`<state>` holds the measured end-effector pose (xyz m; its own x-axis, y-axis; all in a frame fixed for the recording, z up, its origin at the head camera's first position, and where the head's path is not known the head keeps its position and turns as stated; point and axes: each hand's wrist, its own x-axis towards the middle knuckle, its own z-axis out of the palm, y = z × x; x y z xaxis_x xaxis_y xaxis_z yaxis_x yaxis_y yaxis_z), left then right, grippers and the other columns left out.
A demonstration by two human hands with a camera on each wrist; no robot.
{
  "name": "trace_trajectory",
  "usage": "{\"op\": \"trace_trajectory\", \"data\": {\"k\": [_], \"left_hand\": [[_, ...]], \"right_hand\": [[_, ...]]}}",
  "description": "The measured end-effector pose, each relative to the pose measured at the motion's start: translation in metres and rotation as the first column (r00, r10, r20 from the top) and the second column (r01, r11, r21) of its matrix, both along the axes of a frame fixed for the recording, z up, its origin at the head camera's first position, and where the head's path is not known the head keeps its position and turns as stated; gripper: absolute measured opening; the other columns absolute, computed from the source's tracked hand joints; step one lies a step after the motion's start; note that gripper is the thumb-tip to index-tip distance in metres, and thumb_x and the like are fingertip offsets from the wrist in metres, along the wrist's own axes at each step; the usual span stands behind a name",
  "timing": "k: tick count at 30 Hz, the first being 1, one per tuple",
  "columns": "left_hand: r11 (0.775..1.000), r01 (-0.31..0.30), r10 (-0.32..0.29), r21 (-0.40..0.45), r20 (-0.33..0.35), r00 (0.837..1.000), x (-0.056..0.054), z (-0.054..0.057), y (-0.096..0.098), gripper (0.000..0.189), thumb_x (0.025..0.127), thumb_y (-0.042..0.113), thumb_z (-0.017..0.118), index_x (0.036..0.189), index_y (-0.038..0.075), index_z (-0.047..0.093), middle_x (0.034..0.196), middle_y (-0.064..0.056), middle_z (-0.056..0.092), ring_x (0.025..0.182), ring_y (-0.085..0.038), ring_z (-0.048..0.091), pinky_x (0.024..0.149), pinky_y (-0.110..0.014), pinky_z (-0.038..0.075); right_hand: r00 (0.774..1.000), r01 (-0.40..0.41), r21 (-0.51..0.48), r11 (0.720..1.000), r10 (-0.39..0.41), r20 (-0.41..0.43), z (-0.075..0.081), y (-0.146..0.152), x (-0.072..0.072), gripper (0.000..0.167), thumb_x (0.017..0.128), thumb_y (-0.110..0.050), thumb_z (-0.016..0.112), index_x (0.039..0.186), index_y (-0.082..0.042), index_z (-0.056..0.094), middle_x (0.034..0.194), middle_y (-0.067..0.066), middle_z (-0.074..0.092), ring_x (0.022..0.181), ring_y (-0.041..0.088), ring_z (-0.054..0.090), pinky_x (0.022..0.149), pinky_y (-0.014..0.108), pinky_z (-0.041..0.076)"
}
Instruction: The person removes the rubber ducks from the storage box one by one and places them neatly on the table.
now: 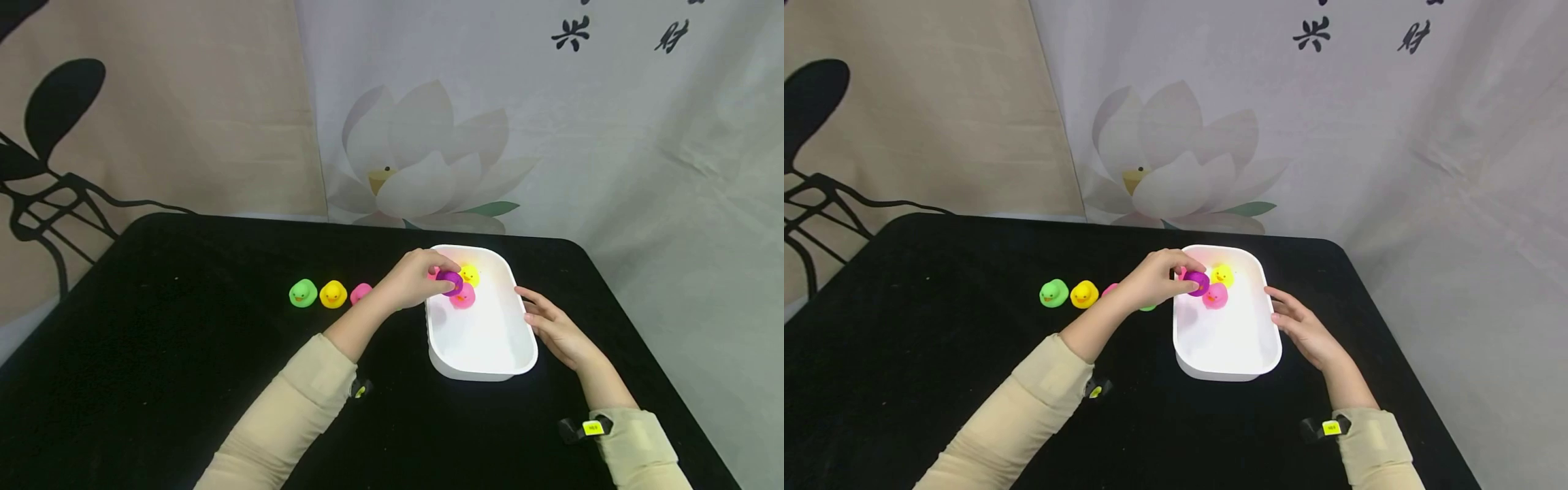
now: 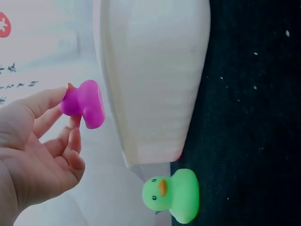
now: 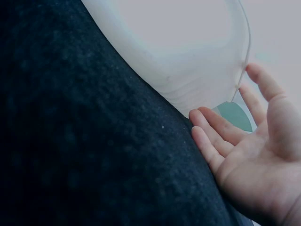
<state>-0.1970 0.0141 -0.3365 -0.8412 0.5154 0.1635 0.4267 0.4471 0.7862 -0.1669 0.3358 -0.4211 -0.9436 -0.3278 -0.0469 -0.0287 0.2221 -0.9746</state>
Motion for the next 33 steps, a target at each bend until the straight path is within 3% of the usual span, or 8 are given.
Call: {"op": "trace_trajectory", "data": {"k": [8,20,33], "left_hand": [[1.0,0.024,-0.024,0.014,-0.035,0.999,0.009,0.007,-0.009,0.035,0.086,0.014,0.072,0.121,0.012,0.067,0.114,-0.003,0.061,0.101,-0.019,0.046,0.07,-0.021,0.05],[0.999,0.028,-0.024,0.045,-0.069,0.997,0.021,0.015,-0.029,0.033,0.089,0.014,0.069,0.121,0.016,0.067,0.119,0.0,0.059,0.107,-0.018,0.045,0.076,-0.023,0.05],[0.997,0.026,-0.013,0.075,-0.162,0.987,0.03,0.025,-0.056,0.03,0.086,0.013,0.072,0.116,0.014,0.07,0.112,0.003,0.061,0.104,-0.015,0.046,0.079,-0.032,0.049]], "right_hand": [[1.0,-0.005,-0.007,1.0,0.005,0.002,0.001,0.0,0.0,0.055,0.099,-0.016,0.051,0.149,-0.009,0.029,0.146,0.03,0.027,0.113,0.008,0.053,0.089,0.022,0.045],[1.0,-0.013,-0.003,1.0,0.013,-0.006,-0.001,0.0,0.0,0.055,0.099,-0.016,0.051,0.149,-0.009,0.028,0.147,0.029,0.026,0.114,0.009,0.054,0.09,0.024,0.045],[1.0,-0.014,-0.008,1.0,0.014,-0.002,0.001,-0.002,0.002,0.054,0.099,-0.015,0.051,0.149,-0.009,0.029,0.147,0.03,0.026,0.114,0.007,0.054,0.09,0.023,0.045]]}}
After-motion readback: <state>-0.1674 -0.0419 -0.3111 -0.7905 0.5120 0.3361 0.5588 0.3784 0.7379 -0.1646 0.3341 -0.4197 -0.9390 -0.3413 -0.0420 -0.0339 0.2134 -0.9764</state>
